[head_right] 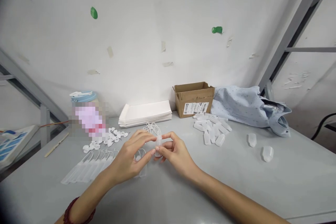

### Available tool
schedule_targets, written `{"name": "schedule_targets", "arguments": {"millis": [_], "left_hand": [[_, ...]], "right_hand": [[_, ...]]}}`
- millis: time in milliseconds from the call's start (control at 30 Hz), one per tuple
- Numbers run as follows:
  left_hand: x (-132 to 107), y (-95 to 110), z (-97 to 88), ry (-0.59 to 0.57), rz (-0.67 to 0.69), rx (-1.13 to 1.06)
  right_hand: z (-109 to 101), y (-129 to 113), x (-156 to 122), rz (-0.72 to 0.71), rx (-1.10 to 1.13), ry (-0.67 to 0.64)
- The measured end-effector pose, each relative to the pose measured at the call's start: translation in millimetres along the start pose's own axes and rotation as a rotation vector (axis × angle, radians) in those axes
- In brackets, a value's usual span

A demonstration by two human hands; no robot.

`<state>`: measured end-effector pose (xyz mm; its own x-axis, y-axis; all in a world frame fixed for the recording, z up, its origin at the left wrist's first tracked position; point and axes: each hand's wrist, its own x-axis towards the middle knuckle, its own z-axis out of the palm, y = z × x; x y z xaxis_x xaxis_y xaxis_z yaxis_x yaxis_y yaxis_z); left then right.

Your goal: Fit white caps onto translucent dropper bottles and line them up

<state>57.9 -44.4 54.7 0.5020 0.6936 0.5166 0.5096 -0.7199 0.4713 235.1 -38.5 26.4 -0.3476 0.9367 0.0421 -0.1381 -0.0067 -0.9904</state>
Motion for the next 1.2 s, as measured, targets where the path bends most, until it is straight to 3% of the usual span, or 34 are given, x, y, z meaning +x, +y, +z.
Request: {"name": "schedule_targets", "arguments": {"millis": [133, 367, 600, 800, 933, 1100, 1200], "left_hand": [[-1, 0, -5.3, -0.009, 0.005, 0.052], [1, -1, -10.6, -0.156, 0.067, 0.080], [-2, -5, 0.6, -0.135, 0.105, 0.133], [-6, -7, -1.0, -0.127, 0.085, 0.158], [-8, -8, -3.0, -0.209, 0.051, 0.191], [-11, -5, -4.5, -0.387, -0.031, 0.269], [-12, -3, -5.0, -0.464, -0.065, 0.328]], "right_hand": [[0, 0, 2, 0.017, 0.024, 0.001], [0, -2, 2, 0.054, 0.055, -0.036], [0, -2, 1, 0.065, 0.077, -0.072], [-1, 2, 3, 0.079, 0.005, -0.075], [-3, 6, 4, 0.076, -0.173, -0.091], [-4, 13, 3, -0.096, -0.649, -0.121], [-2, 17, 2, -0.148, -0.778, -0.137]]}}
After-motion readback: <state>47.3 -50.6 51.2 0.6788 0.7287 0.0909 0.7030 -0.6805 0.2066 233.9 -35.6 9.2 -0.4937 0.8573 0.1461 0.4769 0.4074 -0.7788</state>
